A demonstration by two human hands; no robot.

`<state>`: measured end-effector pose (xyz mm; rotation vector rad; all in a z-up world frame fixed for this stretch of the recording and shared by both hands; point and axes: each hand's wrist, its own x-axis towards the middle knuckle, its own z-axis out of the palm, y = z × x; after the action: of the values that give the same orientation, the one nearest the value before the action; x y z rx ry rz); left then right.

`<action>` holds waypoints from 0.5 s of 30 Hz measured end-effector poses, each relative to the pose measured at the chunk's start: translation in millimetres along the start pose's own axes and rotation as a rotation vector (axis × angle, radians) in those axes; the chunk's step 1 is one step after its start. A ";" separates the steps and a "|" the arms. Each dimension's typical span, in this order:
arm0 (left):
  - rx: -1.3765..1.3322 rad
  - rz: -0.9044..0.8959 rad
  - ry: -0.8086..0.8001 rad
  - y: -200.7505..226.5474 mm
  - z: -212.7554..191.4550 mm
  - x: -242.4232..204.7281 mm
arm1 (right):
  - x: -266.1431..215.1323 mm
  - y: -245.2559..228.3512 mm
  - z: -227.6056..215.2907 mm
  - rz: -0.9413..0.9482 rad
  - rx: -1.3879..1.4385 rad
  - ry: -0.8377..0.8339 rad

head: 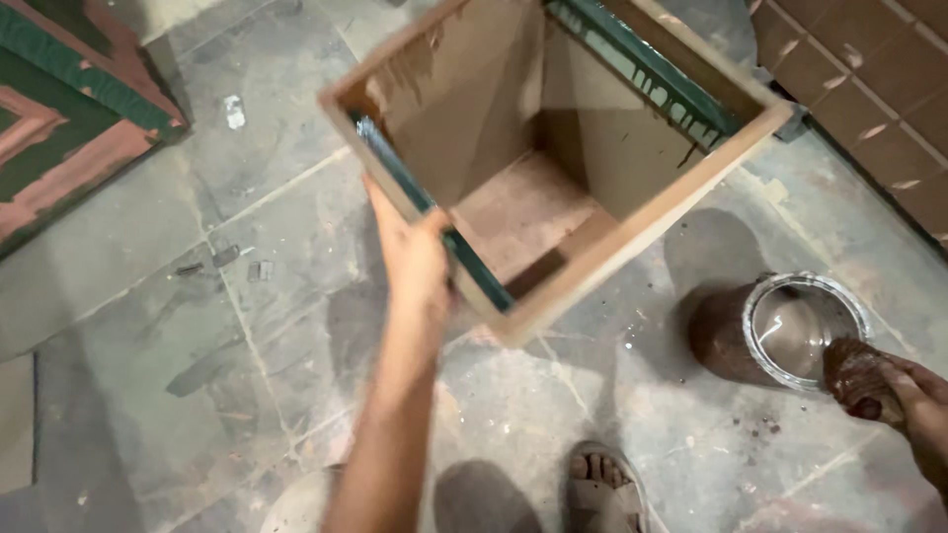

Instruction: The person paints the inside of a wooden box using a cloth dipped in a metal container of brown paint. They rotate the box to access different sides and apply paint to the interior surfaces.

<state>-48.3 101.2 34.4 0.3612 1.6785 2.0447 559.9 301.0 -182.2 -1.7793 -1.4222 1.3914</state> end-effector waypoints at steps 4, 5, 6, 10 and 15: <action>0.235 -0.057 -0.213 40.7 -5.0 69.9 | -10.7 -10.4 2.9 0.042 0.019 0.025; 0.366 0.139 -0.253 49.5 -2.9 74.7 | -13.0 -16.8 3.3 0.074 0.010 0.053; 0.498 0.343 -0.287 58.5 2.2 77.2 | -12.8 -23.9 7.5 0.060 0.030 -0.011; 1.339 0.998 -0.600 58.4 31.0 39.6 | -32.0 -28.5 13.1 0.083 -0.011 -0.022; 1.573 0.513 -0.925 59.4 55.8 22.1 | -25.5 -32.6 18.3 0.093 -0.050 0.029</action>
<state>-51.4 151.3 102.3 1.9327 2.1458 0.0637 530.6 285.3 -151.6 -1.9120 -1.3858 1.3813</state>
